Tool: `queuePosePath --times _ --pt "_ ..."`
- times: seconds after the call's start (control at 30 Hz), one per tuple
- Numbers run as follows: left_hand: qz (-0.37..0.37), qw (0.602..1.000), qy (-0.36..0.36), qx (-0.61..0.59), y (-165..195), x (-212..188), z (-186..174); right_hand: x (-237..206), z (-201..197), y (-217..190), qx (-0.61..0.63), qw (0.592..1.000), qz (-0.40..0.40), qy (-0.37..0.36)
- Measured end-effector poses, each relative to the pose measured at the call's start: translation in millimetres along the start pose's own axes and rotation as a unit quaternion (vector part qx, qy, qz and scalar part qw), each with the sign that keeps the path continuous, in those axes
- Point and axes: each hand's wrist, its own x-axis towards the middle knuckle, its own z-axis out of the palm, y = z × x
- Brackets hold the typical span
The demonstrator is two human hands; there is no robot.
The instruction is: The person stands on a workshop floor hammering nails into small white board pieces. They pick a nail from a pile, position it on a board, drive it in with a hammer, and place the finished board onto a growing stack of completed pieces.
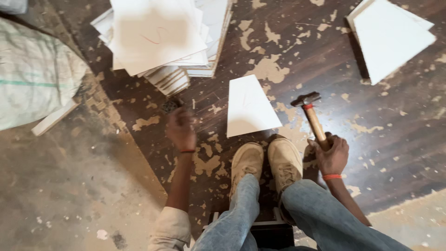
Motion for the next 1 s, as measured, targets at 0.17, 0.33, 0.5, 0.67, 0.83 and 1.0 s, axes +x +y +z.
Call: queuePosePath --times 0.17,0.33,0.5,0.67,0.83,1.0 --pt "0.044 0.983 -0.176 -0.041 21 -23 141 -12 -22 -13 0.124 0.983 0.126 -0.044" --pt "0.123 0.986 -0.083 -0.079 17 -13 215 -23 -58 -63 0.458 0.813 0.302 -0.197" --pt "0.206 0.977 -0.049 0.011 13 -14 220 -6 -89 -105 0.520 0.784 0.221 -0.257" --pt "0.235 0.969 -0.055 0.052 18 -16 219 0 -53 -118 0.484 0.861 0.015 -0.157" --pt "0.232 0.965 -0.083 0.090 20 -20 219 -3 -20 -109 0.317 0.930 0.035 -0.186" --pt "0.185 0.977 -0.084 0.062 17 -22 224 0 -24 -112 0.247 0.946 0.018 -0.208"
